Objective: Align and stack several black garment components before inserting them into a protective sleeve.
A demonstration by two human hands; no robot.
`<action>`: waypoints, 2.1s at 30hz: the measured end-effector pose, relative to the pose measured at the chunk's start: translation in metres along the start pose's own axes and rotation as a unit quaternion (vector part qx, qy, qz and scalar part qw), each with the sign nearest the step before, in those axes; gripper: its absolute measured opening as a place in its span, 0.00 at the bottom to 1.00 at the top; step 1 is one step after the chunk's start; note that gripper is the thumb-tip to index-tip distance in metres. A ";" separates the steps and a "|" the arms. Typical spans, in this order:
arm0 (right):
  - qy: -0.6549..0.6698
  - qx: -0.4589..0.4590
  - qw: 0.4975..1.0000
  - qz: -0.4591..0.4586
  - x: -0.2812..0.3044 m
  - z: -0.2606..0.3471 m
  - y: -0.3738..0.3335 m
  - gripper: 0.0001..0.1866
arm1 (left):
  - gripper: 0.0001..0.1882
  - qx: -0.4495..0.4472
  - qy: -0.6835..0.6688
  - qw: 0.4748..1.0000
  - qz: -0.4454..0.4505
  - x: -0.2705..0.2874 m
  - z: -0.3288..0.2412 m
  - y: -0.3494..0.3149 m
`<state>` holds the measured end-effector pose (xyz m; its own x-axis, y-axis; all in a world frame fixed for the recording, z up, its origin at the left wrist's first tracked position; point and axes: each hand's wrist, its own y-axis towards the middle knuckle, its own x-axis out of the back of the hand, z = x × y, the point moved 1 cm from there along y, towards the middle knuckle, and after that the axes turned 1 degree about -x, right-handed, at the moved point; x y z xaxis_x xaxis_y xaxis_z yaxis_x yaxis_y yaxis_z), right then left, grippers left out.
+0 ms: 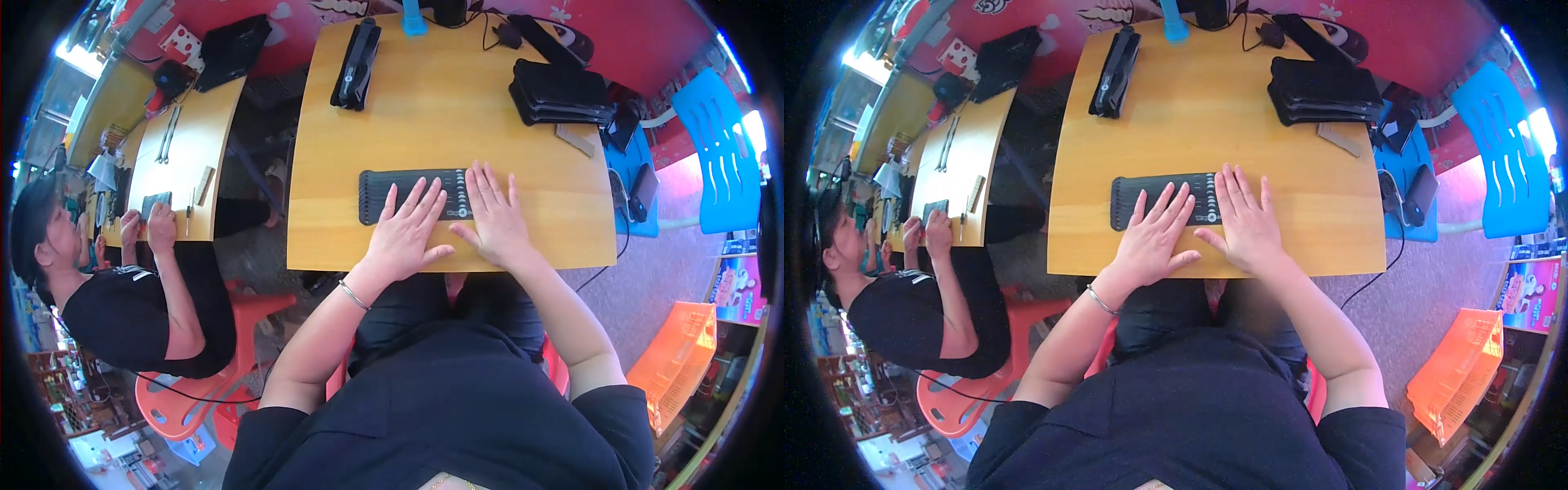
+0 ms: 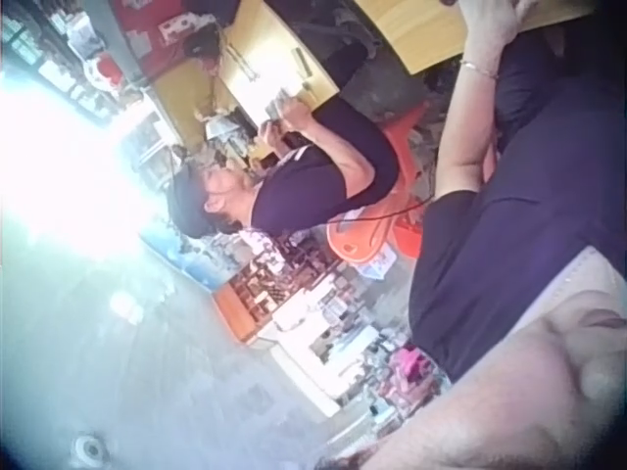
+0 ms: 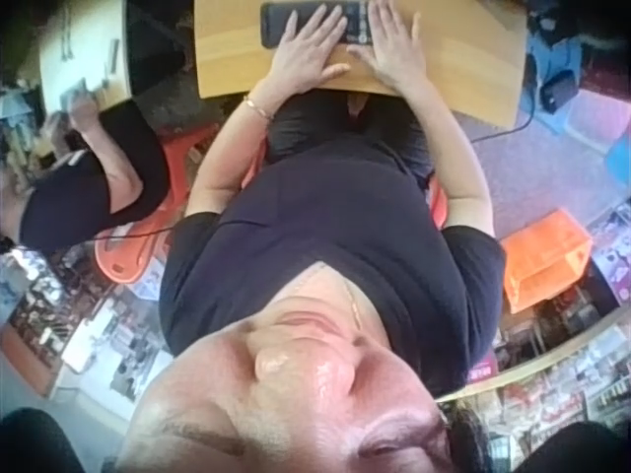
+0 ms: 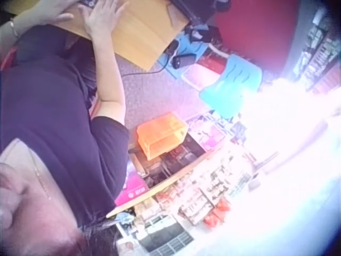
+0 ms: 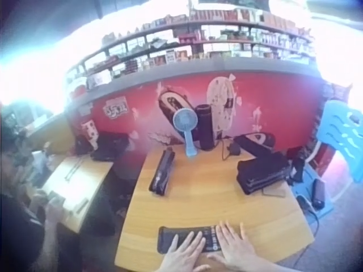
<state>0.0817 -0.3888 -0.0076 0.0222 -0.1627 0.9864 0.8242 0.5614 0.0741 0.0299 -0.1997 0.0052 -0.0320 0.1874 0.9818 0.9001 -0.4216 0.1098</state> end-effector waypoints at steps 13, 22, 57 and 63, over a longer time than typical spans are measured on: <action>0.105 -0.037 0.993 -0.024 0.000 -0.005 0.011 0.43 | 0.40 -0.018 -0.060 0.997 -0.050 0.012 0.007 -0.008; 0.101 -0.069 0.991 -0.057 0.019 -0.006 0.035 0.30 | 0.31 0.159 -0.051 0.976 -0.139 0.016 0.058 -0.062; 0.257 -0.173 0.949 0.050 0.028 -0.038 0.058 0.09 | 0.29 0.137 -0.123 0.947 -0.265 0.011 0.064 -0.075; 0.359 -0.113 0.927 0.013 0.026 -0.040 0.040 0.09 | 0.29 0.145 -0.136 0.945 -0.261 0.013 0.064 -0.075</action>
<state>0.1383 -0.4030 0.0155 0.3476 -0.6941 0.6304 0.9136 0.4021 -0.0611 -0.0099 -0.1089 -0.0002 -0.4269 0.5394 0.7258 0.8753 0.0449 0.4815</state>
